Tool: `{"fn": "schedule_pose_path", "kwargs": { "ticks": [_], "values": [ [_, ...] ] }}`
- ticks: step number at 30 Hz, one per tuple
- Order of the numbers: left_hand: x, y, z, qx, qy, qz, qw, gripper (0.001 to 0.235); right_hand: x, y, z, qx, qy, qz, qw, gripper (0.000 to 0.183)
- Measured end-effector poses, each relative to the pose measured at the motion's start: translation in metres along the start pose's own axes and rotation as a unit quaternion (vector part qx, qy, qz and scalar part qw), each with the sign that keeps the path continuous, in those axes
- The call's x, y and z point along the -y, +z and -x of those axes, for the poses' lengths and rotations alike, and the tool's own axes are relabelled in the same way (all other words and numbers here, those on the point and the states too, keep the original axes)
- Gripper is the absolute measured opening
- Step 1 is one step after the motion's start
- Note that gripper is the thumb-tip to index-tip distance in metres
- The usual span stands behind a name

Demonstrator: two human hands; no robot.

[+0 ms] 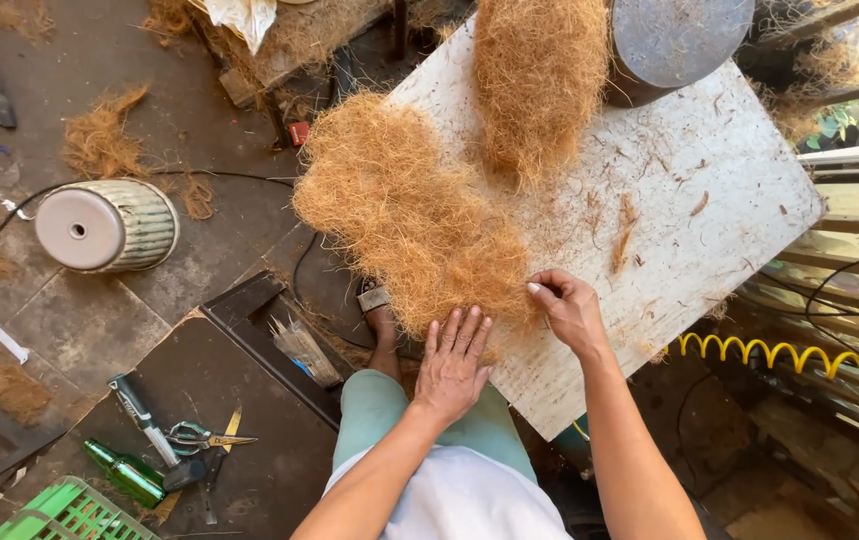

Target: The person handles a compressed block of coco peat, places it on a table, and repeatedly fluffs and spreads the fibrous material by hand. They also retrieve additional coco peat from a yellow bag and continue to loosen and arrange the material on the table.

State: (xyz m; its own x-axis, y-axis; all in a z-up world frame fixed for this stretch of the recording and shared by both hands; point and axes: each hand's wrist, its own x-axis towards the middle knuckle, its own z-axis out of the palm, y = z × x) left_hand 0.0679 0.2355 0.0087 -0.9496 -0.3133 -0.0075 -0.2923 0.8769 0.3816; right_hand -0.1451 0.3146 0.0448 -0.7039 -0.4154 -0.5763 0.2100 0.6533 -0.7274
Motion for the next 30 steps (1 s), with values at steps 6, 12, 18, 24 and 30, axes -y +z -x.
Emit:
{"fn": "schedule_pose_path", "kwargs": {
  "ticks": [6, 12, 18, 24, 30],
  "values": [
    [-0.008, 0.013, -0.002, -0.033, 0.046, 0.022, 0.998, 0.084, 0.004, 0.001, 0.004, 0.016, -0.007, -0.02, 1.0, 0.017],
    [-0.009, 0.032, -0.022, -0.114, 0.088, 0.07, 0.987, 0.051, 0.018, 0.001, 0.011, 0.102, 0.046, -0.041, 0.993, 0.022],
    [0.001, 0.049, -0.03, -0.116, 0.111, 0.086, 0.983, 0.021, 0.013, -0.005, 0.001, 0.08, 0.033, -0.054, 0.995, 0.021],
    [-0.002, 0.002, -0.017, -0.131, 0.096, 0.121, 0.979, 0.019, 0.002, -0.016, -0.011, 0.002, -0.002, -0.024, 1.0, 0.027],
    [-0.017, -0.042, 0.014, -0.074, -0.243, 0.308, 0.917, 0.022, 0.05, -0.023, 0.027, 0.041, 0.104, 0.066, 0.992, 0.029]
  ]
}}
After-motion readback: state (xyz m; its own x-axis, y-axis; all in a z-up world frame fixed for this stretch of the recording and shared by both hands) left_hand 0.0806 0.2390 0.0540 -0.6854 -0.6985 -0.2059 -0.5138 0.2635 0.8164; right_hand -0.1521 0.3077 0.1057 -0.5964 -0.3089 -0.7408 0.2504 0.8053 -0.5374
